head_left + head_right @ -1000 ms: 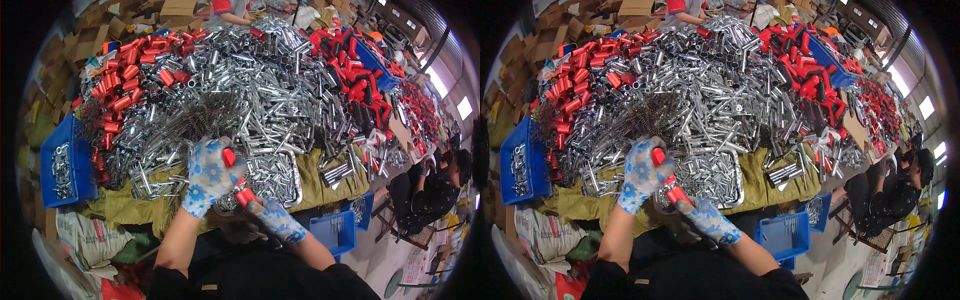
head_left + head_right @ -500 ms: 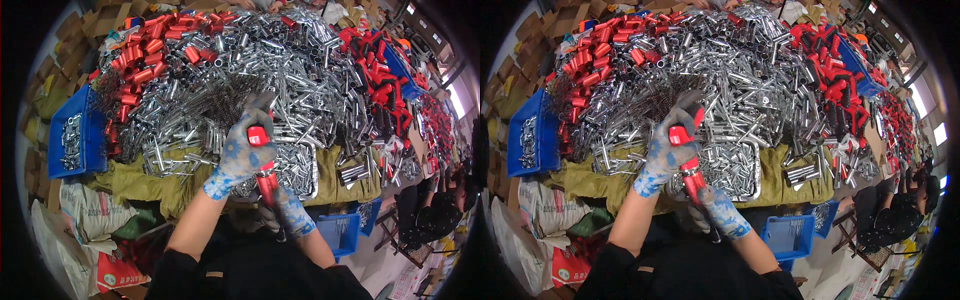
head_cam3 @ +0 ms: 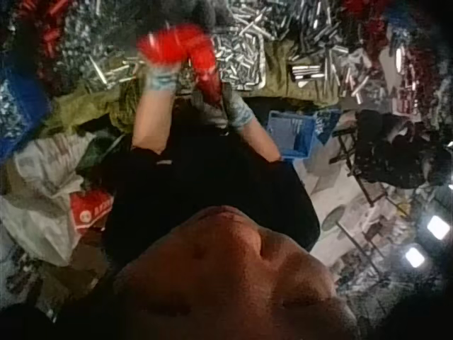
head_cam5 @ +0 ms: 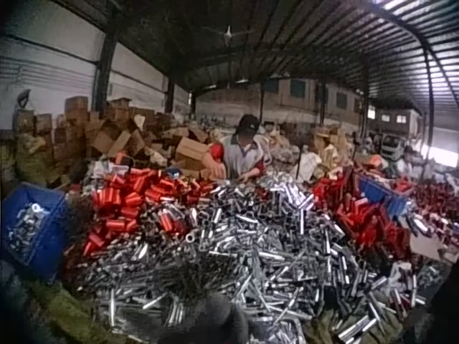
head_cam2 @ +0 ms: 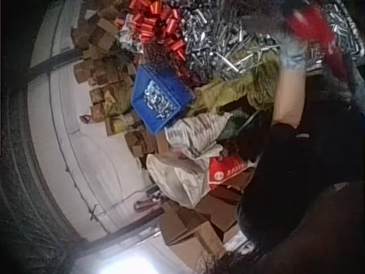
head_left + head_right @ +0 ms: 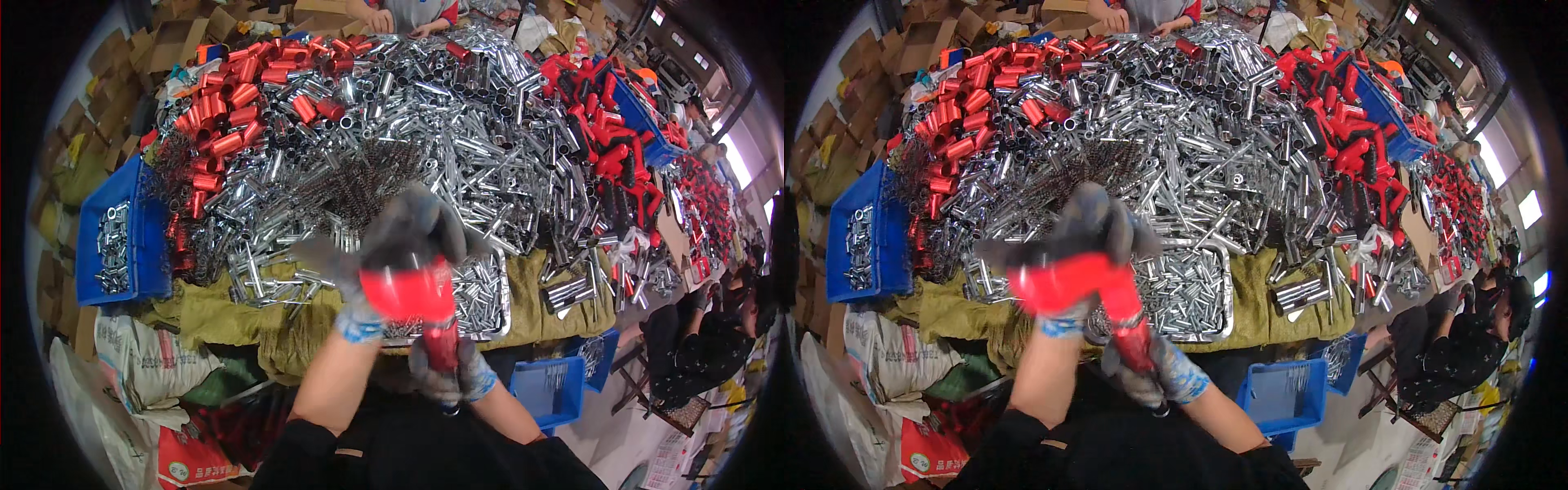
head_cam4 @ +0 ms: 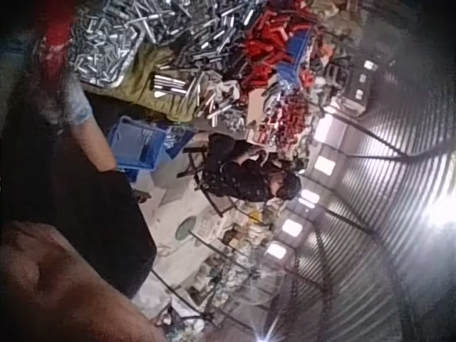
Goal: Assembling small metal components and red plastic handles at a workshop workstation.
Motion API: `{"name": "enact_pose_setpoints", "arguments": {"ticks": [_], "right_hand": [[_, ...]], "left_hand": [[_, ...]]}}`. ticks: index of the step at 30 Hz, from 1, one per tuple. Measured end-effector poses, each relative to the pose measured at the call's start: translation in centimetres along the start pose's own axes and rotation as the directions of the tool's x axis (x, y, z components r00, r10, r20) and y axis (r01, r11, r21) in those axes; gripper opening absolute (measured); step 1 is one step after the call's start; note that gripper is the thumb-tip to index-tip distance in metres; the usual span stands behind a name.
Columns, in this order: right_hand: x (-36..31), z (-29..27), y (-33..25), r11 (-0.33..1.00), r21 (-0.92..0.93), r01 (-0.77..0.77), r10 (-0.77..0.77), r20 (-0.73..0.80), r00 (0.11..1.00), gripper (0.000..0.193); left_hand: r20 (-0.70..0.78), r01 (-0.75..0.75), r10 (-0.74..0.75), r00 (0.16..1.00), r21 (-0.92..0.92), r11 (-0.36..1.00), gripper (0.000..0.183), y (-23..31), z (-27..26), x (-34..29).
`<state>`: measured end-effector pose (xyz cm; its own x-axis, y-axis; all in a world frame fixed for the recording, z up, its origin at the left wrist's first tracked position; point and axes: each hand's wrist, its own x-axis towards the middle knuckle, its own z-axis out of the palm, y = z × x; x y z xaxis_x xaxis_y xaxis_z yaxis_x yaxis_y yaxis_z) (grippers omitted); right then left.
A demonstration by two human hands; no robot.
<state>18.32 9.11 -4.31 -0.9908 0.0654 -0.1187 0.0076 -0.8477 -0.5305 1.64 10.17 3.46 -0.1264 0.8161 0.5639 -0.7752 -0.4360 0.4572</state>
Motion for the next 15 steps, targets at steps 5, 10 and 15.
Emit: {"name": "enact_pose_setpoints", "arguments": {"ticks": [5, 10, 15], "right_hand": [[-0.3, 0.7, -1.5, 0.944, -0.329, 0.032, -0.154, -0.353, 0.923, 0.089], [0.0, 1.1, -3.1, 0.876, -0.426, 0.228, -0.359, -0.257, 0.897, 0.071], [2.1, 1.1, -3.2, 0.218, -0.935, -0.279, -0.743, -0.344, 0.574, 0.038]], "left_hand": [[-0.127, -0.206, 0.194, 0.973, -0.089, 0.974, 0.081, 0.8, -0.5, -0.1], [-0.458, 0.104, -0.228, 0.859, -0.281, 0.954, 0.076, 2.0, -0.2, 0.4], [-0.514, 0.374, 0.031, 0.857, 0.663, 0.649, 0.063, 0.2, -0.8, 0.6]]}}
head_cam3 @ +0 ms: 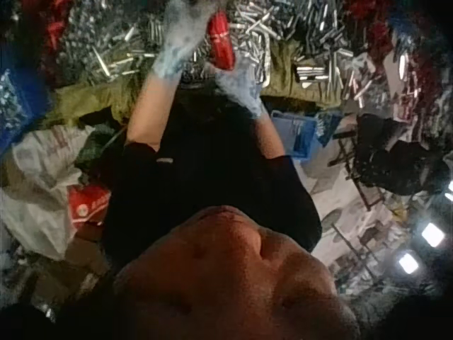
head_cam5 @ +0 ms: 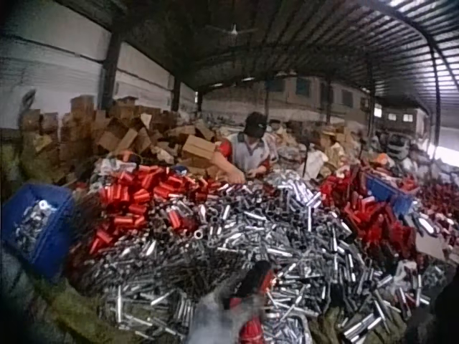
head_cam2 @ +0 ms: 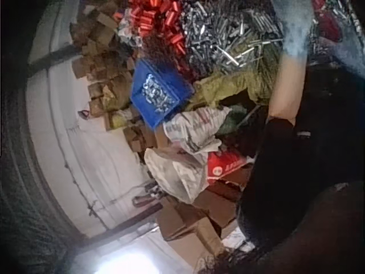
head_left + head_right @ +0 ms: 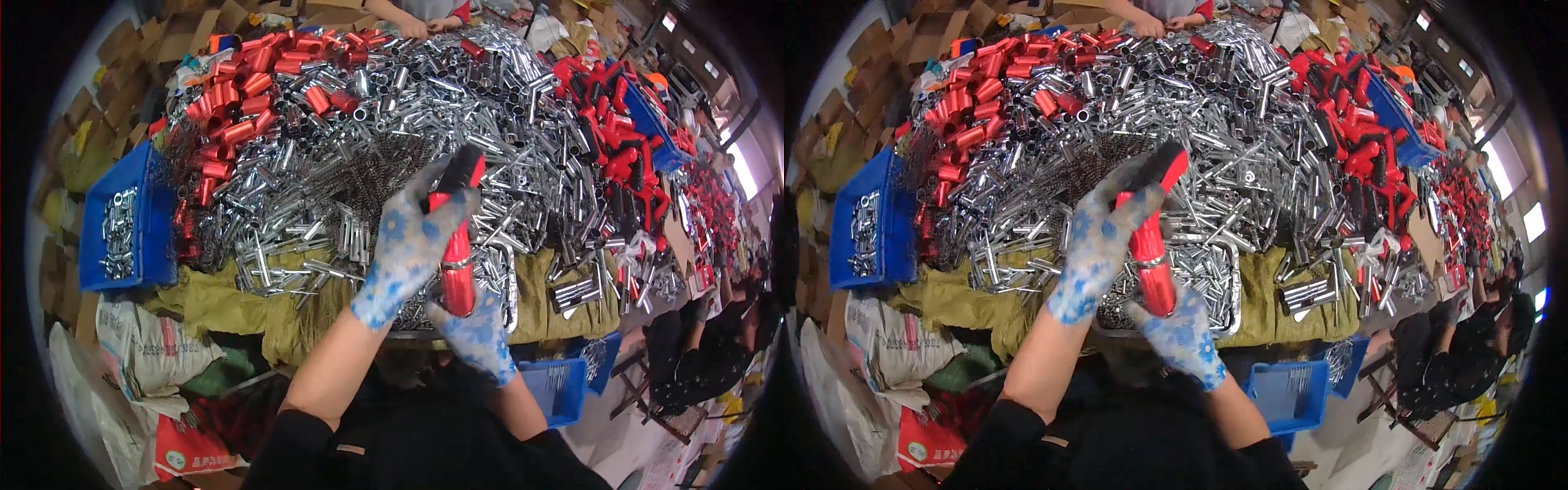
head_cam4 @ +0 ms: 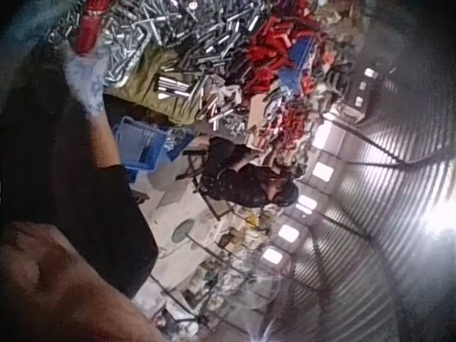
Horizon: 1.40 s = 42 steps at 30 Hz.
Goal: Assembling small metal components and red plastic handles at a workshop workstation.
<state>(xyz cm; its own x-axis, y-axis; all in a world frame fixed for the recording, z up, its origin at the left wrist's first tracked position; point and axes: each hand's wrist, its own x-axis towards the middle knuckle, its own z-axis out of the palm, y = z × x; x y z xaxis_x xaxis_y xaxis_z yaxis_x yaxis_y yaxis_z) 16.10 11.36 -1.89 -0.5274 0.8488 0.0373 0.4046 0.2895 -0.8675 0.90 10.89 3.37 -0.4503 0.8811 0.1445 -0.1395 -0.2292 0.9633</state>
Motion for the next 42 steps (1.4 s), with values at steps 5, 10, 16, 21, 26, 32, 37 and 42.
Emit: {"name": "enact_pose_setpoints", "arguments": {"ticks": [5, 10, 16, 21, 26, 32, 37, 42], "right_hand": [[0.0, 0.8, 0.7, 0.698, 0.628, -0.343, 0.042, 0.442, 0.896, 0.030], [0.2, 0.9, 1.8, 0.590, 0.646, -0.485, -0.022, 0.613, 0.790, 0.054], [-0.6, -0.1, 2.7, 0.181, 0.708, -0.683, -0.239, 0.705, 0.667, 0.058], [-0.6, -0.6, 3.8, 0.256, 0.643, -0.721, -0.294, 0.763, 0.576, 0.065], [-1.2, -0.6, 2.9, 0.210, 0.647, -0.733, -0.337, 0.752, 0.567, 0.043], [0.2, -0.6, 1.5, 0.893, 0.412, -0.182, 0.005, 0.395, 0.919, 0.034], [1.9, 0.1, 1.7, 0.978, -0.012, 0.209, -0.209, -0.039, 0.977, 0.034], [0.5, -2.8, 1.7, 0.697, 0.510, -0.504, 0.056, 0.662, 0.747, 0.034]], "left_hand": [[0.092, 0.099, -0.071, 0.993, -0.348, 0.932, 0.070, -1.5, 0.5, 0.1], [0.235, 0.089, 0.028, 0.972, -0.474, 0.876, 0.074, -2.1, -0.1, 0.3], [0.407, 0.351, -0.076, 0.910, -0.660, 0.665, 0.047, -2.5, -1.3, 0.7], [0.415, 0.417, -0.162, 0.895, -0.652, 0.634, 0.043, -2.4, -0.6, -0.3], [0.581, 0.469, -0.114, 0.806, -0.509, 0.722, 0.033, -1.4, 1.0, -1.8], [0.161, 0.194, -0.148, 0.976, -0.317, 0.929, 0.050, -0.6, 2.6, -2.1], [-0.080, 0.159, -0.182, 0.980, -0.235, 0.959, 0.043, -1.7, 3.0, -1.1], [0.366, 0.295, -0.104, 0.925, -0.517, 0.804, 0.055, -2.5, 1.5, -0.4]]}}
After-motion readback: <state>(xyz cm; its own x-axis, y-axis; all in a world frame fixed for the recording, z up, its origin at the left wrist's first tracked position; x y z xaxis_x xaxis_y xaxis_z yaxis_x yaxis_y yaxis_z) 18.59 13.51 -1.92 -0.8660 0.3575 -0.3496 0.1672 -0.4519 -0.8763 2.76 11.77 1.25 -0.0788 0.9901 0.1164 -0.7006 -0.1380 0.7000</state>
